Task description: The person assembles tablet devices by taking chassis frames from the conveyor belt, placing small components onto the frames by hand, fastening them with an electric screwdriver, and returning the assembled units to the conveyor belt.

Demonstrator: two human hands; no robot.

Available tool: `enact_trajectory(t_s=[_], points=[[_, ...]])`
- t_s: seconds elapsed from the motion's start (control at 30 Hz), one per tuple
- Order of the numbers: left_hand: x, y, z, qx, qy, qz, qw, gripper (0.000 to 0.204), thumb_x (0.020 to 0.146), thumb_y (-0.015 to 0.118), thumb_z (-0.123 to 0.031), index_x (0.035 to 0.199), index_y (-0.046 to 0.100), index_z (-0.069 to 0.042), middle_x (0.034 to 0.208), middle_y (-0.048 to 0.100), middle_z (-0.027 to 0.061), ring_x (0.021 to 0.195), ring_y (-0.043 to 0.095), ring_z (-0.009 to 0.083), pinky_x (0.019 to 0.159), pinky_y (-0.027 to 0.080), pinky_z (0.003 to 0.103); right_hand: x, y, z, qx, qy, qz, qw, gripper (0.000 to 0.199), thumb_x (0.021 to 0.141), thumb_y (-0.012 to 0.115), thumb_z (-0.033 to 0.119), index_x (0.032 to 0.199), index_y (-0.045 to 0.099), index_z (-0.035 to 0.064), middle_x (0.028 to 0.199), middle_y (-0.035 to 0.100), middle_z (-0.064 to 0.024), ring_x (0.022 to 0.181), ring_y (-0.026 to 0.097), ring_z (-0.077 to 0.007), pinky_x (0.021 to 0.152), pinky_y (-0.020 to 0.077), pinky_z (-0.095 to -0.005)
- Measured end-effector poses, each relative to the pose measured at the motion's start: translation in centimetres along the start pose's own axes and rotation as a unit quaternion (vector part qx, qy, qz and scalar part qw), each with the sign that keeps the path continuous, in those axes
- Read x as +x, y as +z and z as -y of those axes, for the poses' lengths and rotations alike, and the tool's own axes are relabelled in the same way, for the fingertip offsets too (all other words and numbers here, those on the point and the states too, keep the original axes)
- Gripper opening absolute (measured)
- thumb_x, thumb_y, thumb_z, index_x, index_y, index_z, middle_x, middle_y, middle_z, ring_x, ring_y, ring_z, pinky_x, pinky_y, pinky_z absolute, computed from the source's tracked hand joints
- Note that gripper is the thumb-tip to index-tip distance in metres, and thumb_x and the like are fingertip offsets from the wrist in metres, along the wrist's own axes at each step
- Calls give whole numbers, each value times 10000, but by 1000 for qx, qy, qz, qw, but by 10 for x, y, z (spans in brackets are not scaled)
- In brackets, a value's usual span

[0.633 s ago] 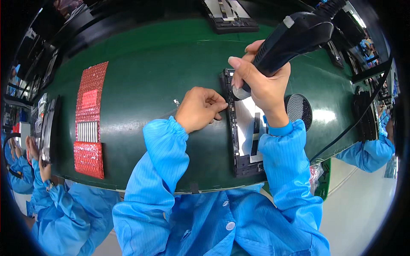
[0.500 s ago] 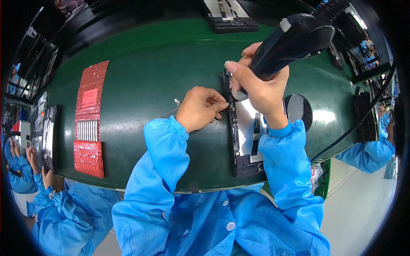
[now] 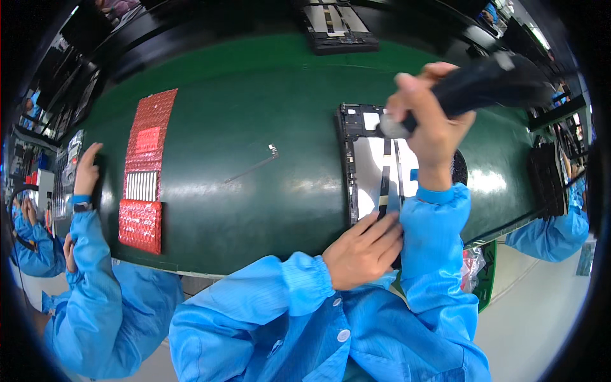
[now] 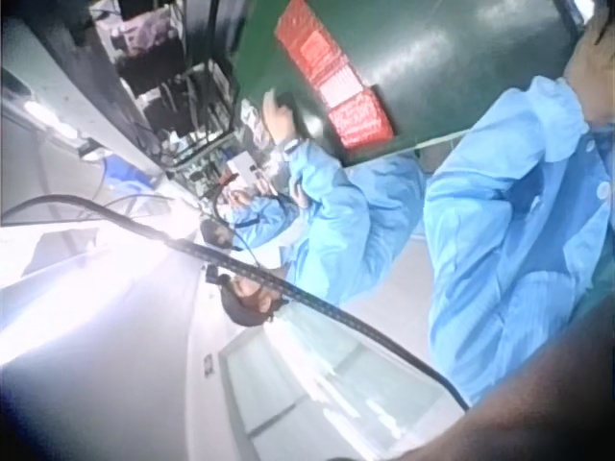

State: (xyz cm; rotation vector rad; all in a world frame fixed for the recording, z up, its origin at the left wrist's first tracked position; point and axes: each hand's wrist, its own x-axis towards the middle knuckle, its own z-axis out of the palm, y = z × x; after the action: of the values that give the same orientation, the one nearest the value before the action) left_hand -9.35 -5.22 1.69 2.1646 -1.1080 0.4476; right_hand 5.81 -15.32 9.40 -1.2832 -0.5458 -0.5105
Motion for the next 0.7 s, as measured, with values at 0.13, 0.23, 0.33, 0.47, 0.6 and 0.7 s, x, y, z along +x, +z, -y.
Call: enact_trajectory(t_s=[0.13, 0.23, 0.33, 0.47, 0.6, 0.7], points=[[-5, 12, 4, 86, -37, 22, 995, 507, 697, 737, -244, 1082, 589, 50, 1187, 558, 210, 1184, 494, 352, 1003, 394, 438, 1, -29, 19, 17, -17, -63, 998, 283, 782, 656, -27, 1026, 517, 6, 599, 570, -52, 486, 542, -132, 501, 457, -288], [-5, 1, 9, 80, -99, 9, 992, 503, 710, 744, -275, 1056, 600, 60, 1165, 570, 226, 1170, 507, 364, 995, 402, 452, -6, -48, 29, 15, -11, -96, 995, 285, 783, 635, -49, 1033, 504, -4, 633, 526, -63, 486, 513, -144, 507, 461, -325], [-8, -8, 22, 137, -138, -27, 981, 488, 711, 750, -279, 1030, 610, 63, 1139, 580, 235, 1143, 528, 375, 965, 429, 454, -14, -61, 33, 13, 11, -106, 994, 284, 792, 635, -43, 1036, 498, 5, 636, 533, -56, 490, 509, -142, 509, 456, -324], [-2, -25, 44, 205, -169, -24, 964, 491, 716, 745, -296, 1008, 606, 74, 1094, 591, 246, 1090, 554, 394, 904, 472, 463, -25, -71, 31, 9, 8, -115, 993, 288, 791, 643, -43, 1030, 492, 6, 638, 541, -56, 492, 515, -141, 506, 454, -310], [3, -44, 83, 277, -178, -48, 943, 461, 715, 744, -301, 991, 599, 39, 1081, 593, 235, 1066, 559, 396, 847, 501, 438, -32, -79, 23, -7, 11, -102, 995, 287, 788, 651, -52, 1015, 485, 8, 624, 540, -47, 495, 526, -130, 496, 451, -276], [10, -67, 120, 290, -211, -18, 933, 372, 736, 718, -303, 873, 572, 11, 973, 592, 186, 972, 578, 353, 726, 503, 430, -35, -81, 17, 0, 36, -88, 995, 304, 765, 657, -86, 1000, 486, 4, 620, 546, -43, 498, 531, -117, 483, 438, -246]])
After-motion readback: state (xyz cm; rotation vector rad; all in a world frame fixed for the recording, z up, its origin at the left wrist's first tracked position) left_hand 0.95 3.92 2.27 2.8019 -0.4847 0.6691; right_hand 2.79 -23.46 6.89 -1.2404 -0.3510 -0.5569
